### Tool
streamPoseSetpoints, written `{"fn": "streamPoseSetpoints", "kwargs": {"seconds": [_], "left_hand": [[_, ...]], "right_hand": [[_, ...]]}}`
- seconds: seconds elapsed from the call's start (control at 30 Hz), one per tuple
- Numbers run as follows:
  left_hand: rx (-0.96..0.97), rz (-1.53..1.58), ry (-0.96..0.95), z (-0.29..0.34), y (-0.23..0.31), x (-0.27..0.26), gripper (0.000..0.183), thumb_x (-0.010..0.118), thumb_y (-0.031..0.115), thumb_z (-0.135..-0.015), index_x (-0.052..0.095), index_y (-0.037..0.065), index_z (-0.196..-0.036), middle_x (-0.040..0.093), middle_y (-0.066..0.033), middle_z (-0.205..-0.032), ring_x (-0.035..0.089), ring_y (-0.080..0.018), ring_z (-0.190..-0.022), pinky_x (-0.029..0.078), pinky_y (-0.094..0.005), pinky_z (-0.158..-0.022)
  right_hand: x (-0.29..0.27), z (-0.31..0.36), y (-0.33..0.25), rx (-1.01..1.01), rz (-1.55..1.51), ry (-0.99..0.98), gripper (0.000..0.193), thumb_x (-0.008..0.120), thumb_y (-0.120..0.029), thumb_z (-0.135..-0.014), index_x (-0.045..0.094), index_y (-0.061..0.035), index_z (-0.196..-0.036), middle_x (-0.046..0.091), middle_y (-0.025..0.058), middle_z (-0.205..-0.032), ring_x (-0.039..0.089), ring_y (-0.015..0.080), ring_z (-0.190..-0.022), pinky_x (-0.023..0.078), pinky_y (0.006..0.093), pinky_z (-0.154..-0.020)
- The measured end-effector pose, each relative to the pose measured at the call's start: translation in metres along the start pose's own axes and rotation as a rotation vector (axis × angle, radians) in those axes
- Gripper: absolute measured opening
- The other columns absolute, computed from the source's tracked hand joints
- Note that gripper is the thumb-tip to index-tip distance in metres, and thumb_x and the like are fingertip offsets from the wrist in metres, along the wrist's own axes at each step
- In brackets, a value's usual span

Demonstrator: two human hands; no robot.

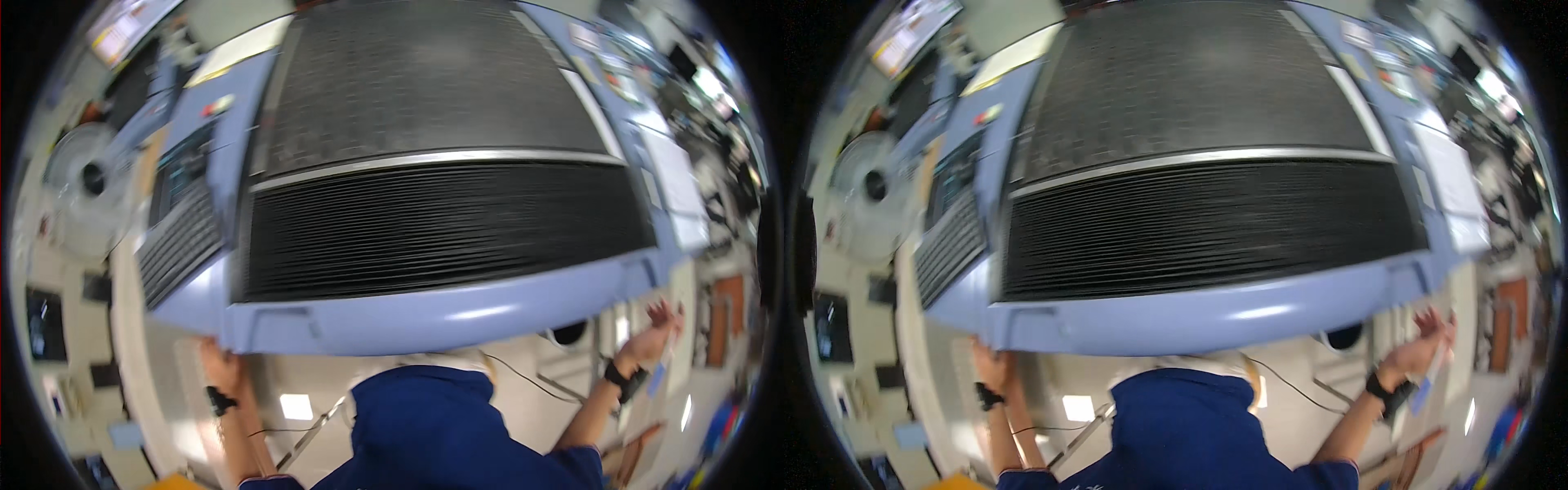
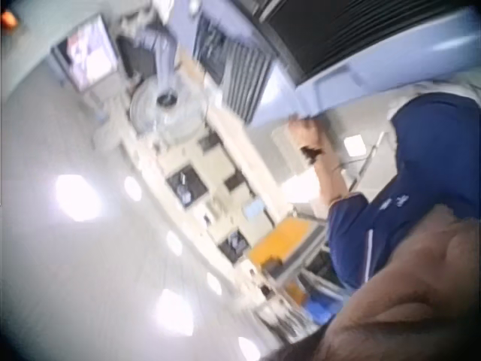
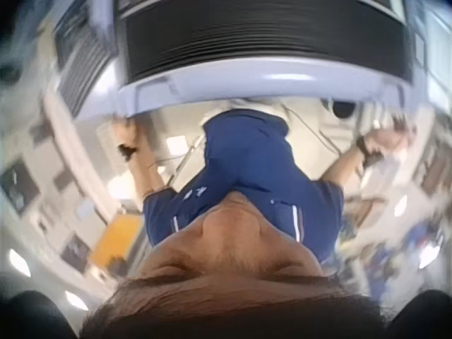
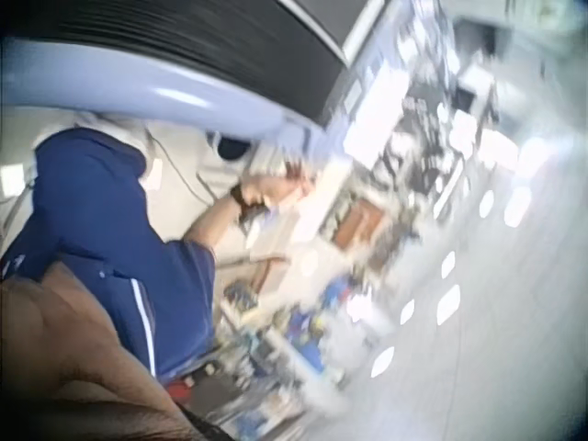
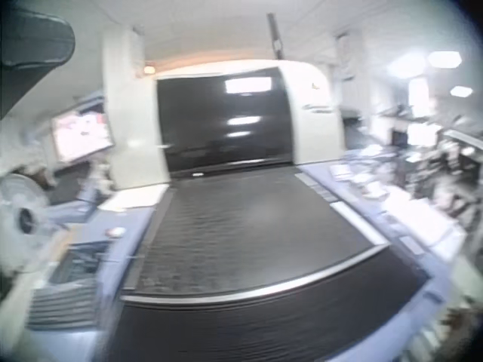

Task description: The operator is inspecting large sheets of circuit board panels, marking them with a pen, and reviewing production documentation.

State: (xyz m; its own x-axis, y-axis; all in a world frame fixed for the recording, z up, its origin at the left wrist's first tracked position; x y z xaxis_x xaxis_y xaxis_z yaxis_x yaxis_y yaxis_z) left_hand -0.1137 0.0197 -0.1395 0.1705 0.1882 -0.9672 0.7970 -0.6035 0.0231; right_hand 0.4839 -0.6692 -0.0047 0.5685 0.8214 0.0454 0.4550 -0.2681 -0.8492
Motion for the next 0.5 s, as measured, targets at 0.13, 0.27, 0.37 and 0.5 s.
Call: {"fn": "streamPoseSetpoints", "kwargs": {"seconds": [0.13,0.27,0.37,0.5], "left_hand": [[0.136,-0.008,-0.341,-0.028,-0.042,0.031,0.04,0.064,0.02,-0.082,0.066,0.007,-0.119,0.064,-0.0205,-0.123,0.051,-0.0427,-0.122,0.032,-0.051,-0.114],[0.003,-0.015,-0.641,-0.026,-0.065,0.074,0.038,0.054,0.031,-0.091,0.067,-0.003,-0.103,0.066,-0.0257,-0.111,0.058,-0.043,-0.11,0.043,-0.053,-0.097],[0.213,-0.028,-0.402,-0.023,-0.038,0.051,0.036,0.063,0.031,-0.09,0.069,-0.005,-0.091,0.07,-0.0255,-0.088,0.067,-0.0364,-0.075,0.053,-0.0471,-0.066],[0.336,0.02,-0.237,-0.03,-0.023,0.046,0.054,0.062,0.046,-0.093,0.065,-0.001,-0.065,0.067,-0.0179,-0.064,0.063,-0.033,-0.054,0.048,-0.0435,-0.049]], "right_hand": [[-0.03,-0.03,0.065,-0.082,0.186,0.074,0.037,0.047,-0.023,-0.103,0.052,0.0036,-0.128,0.069,0.0206,-0.108,0.069,0.0236,-0.09,0.055,0.0349,-0.085],[-0.112,-0.062,0.145,-0.084,1.008,-0.052,0.046,0.058,-0.031,-0.098,0.053,0.0004,-0.131,0.065,0.0263,-0.117,0.062,0.0399,-0.112,0.047,0.0445,-0.095],[-0.137,-0.041,0.172,0.401,1.242,-0.36,0.061,0.07,-0.04,-0.088,0.052,-0.0029,-0.133,0.058,0.0309,-0.126,0.059,0.0474,-0.111,0.047,0.0503,-0.095],[-0.182,-0.011,0.226,0.429,1.342,-0.354,0.067,0.076,-0.038,-0.082,0.051,-0.0007,-0.133,0.05,0.0325,-0.136,0.05,0.0481,-0.122,0.043,0.0513,-0.102]]}}
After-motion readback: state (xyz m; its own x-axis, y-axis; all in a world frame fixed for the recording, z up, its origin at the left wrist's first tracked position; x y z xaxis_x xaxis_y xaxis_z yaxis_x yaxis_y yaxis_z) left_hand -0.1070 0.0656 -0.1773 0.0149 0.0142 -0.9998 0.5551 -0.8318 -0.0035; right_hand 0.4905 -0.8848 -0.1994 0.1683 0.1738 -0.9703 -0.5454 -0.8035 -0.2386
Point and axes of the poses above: each hand's wrist, its own z-axis away from the middle knuckle, its own x-axis out of the palm, y = z × x, the point moved 7 cm from there along -z, towards the middle knuckle
